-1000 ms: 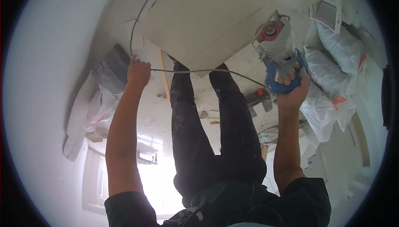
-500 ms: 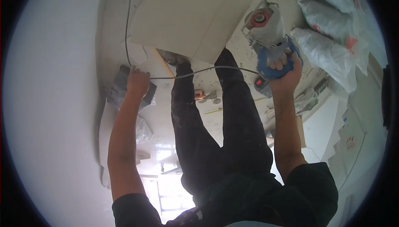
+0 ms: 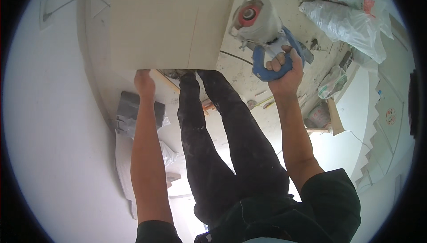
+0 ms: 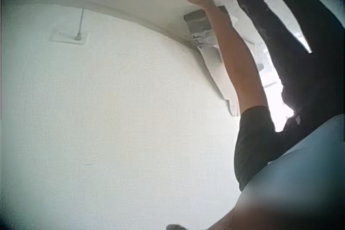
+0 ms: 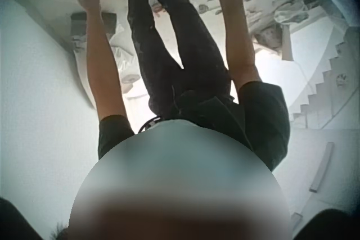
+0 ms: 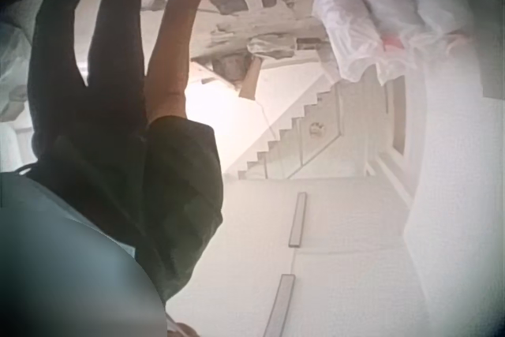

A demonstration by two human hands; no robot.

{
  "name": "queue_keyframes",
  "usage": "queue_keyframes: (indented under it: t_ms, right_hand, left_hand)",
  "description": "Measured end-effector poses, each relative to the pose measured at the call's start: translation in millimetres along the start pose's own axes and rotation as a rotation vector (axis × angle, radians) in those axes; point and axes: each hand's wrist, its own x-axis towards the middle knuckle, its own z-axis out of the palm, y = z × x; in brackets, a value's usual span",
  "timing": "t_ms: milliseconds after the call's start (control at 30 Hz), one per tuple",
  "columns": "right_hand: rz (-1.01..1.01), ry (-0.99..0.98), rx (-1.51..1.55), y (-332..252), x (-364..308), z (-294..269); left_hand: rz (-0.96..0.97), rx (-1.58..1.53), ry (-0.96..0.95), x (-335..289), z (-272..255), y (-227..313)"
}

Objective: Measure a board with a tape measure, mark it with a pen, and cut it using a handheld circular saw.

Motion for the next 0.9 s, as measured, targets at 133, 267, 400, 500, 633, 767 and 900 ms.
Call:
queue_keyframes:
  t_ms: [133, 267, 400, 500, 633, 767, 900]
  right_hand:
    - [0.017, -0.099, -0.024, 4.1, 17.5, 4.9]
    - [-0.041, -0.19, -0.126, 1.7, 40.1, 29.2]
    - [-0.048, -0.248, -0.159, 8.1, 66.8, 49.4]
    - [-0.073, -0.265, -0.196, 6.5, 83.0, 65.6]
    - [-0.12, -0.241, -0.152, 2.9, 101.9, 82.8]
    - [-0.128, -0.263, -0.187, -0.5, 115.7, 94.2]
    - [-0.135, -0.267, -0.213, -1.7, 115.2, 102.5]
  left_hand:
    - [-0.344, -0.842, 0.272, -3.0, 5.2, 23.1]
    - [-0.413, -1.174, 0.423, -7.3, 14.4, 51.5]
    - [-0.308, -1.156, 0.248, -5.2, 19.6, 50.6]
    - [-0.302, -1.226, 0.216, -1.8, 26.1, 48.0]
    - [-0.246, -1.257, 0.153, -0.2, 28.4, 46.9]
    - [-0.292, -1.246, 0.193, -0.9, 30.7, 49.2]
    - [-0.267, -1.234, 0.181, -4.5, 30.3, 45.9]
